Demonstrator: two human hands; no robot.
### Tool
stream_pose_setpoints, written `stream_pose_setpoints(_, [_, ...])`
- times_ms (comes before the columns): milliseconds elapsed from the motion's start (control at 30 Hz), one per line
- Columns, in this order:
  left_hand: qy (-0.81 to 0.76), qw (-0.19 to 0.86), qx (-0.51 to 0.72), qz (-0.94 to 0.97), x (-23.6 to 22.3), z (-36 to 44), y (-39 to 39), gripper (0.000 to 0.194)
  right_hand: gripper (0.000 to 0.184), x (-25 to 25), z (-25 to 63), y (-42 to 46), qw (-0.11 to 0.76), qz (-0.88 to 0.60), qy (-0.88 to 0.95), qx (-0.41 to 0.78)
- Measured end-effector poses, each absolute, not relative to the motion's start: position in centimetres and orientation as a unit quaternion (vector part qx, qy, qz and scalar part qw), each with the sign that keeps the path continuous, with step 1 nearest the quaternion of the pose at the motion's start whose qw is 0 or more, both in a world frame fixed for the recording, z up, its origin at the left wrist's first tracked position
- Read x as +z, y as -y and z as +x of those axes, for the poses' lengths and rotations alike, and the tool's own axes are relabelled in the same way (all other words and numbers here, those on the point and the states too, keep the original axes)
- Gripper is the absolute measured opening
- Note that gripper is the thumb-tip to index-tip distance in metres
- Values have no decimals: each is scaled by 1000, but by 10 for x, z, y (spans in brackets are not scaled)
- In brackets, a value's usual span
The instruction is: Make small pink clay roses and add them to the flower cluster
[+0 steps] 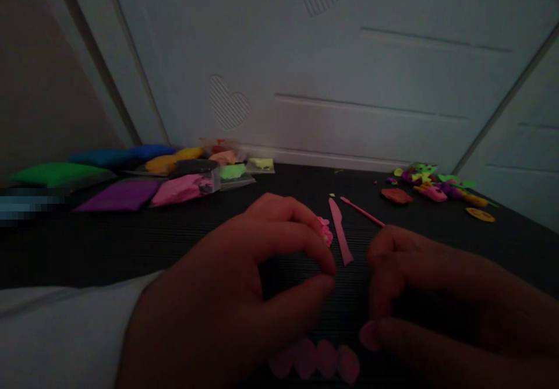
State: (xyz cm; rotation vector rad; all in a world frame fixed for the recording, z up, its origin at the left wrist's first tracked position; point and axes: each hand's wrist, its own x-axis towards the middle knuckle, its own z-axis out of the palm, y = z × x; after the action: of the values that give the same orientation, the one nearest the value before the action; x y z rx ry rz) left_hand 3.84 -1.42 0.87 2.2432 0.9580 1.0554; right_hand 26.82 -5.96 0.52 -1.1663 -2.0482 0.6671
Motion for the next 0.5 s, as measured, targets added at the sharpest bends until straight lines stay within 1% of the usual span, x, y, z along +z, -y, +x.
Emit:
stream_pose_setpoints(33, [-359,243,380,817,9,39,17,12,18,4,268,60,334,-443,787,271])
stream_pose_setpoints(100, [-382,260,368,807,12,41,22,6,17,2,266,59,352,-429,786,274])
stream_pose_setpoints(167, [-393,285,345,804,15,41,25,7,16,2,262,56,394,-426,777,243])
stream_pose_setpoints(233, [-381,297,328,811,16,41,25,9,16,4,260,52,405,-430,779,211])
stream_pose_setpoints(267, [-366,297,325,820,17,41,23,10,16,5,260,50,398,-430,786,198])
stream_pose_setpoints(333, [-329,289,327,837,15,40,18,9,11,7,262,49,353,-411,821,180])
stream_pose_setpoints(400, [-291,285,333,850,14,40,13,10,6,8,265,49,353,-401,837,117])
stream_pose_setpoints(500, [-261,290,332,859,14,39,8,12,12,6,270,52,364,-391,845,4])
